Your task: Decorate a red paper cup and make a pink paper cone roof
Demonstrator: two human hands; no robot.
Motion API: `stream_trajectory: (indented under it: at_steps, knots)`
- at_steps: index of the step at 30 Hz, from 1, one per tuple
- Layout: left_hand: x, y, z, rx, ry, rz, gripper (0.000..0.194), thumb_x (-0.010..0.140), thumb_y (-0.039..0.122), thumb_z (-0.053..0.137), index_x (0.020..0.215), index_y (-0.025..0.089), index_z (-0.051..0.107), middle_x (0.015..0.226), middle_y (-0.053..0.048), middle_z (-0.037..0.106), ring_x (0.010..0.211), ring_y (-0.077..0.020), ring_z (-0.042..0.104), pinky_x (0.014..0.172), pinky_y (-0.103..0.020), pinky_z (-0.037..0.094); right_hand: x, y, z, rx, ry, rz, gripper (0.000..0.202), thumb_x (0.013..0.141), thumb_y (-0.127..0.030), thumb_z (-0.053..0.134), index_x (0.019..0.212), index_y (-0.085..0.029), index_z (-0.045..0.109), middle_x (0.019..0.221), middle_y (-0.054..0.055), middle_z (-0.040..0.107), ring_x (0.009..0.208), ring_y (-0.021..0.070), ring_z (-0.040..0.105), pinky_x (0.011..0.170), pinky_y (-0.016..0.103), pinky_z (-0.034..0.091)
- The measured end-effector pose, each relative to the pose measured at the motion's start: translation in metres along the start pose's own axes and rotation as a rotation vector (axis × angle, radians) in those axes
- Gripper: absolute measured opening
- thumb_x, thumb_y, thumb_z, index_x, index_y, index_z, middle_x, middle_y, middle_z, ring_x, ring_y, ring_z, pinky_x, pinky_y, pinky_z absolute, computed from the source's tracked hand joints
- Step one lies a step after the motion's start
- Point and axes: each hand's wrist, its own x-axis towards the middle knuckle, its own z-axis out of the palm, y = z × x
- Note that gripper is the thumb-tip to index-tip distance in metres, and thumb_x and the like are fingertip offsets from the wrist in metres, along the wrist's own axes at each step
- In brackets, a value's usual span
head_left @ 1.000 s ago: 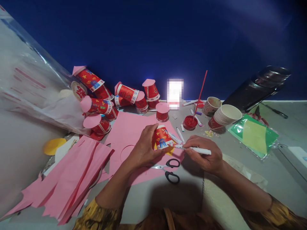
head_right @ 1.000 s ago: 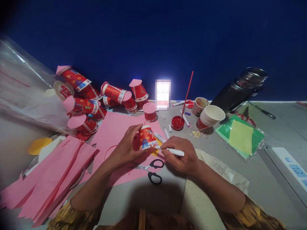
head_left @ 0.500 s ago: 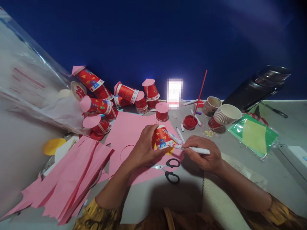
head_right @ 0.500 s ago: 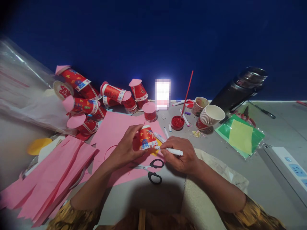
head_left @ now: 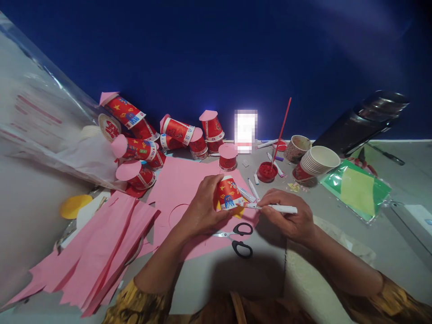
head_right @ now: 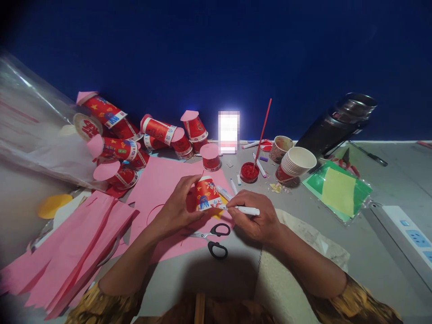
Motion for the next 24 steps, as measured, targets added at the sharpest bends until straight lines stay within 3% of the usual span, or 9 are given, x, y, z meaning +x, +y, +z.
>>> stream_trajectory:
  at_steps: [20,24]
  knots:
    - [-0.0013,-0.0049,0.002,-0.005,-0.011,0.018,0.082,0.079,0.045,0.085,0.145,0.029,0.04,0.146,-0.011,0.049,0.137,-0.0305,0.049,0.115,-0.05,0.045,-0.0005,0.0007,-0.0001,-0.001,-0.037,-0.014,0.013,0.094,-0.015,0.058,0.089,-0.021,0.069,0.069,0.004,0.075,0.059,0.0168,0.069,0.057,0.028,0.056]
    - [0.0004,-0.0007,0.0012,-0.041,-0.003,0.001,0.077,0.08,0.05,0.083,0.142,0.03,0.043,0.144,-0.01,0.05,0.136,-0.0303,0.05,0.114,-0.049,0.046,0.0001,0.0007,-0.0029,-0.013,0.024,-0.002,0.013,0.093,-0.014,0.06,0.088,-0.02,0.071,0.071,0.003,0.075,0.061,0.0164,0.07,0.062,0.028,0.058]
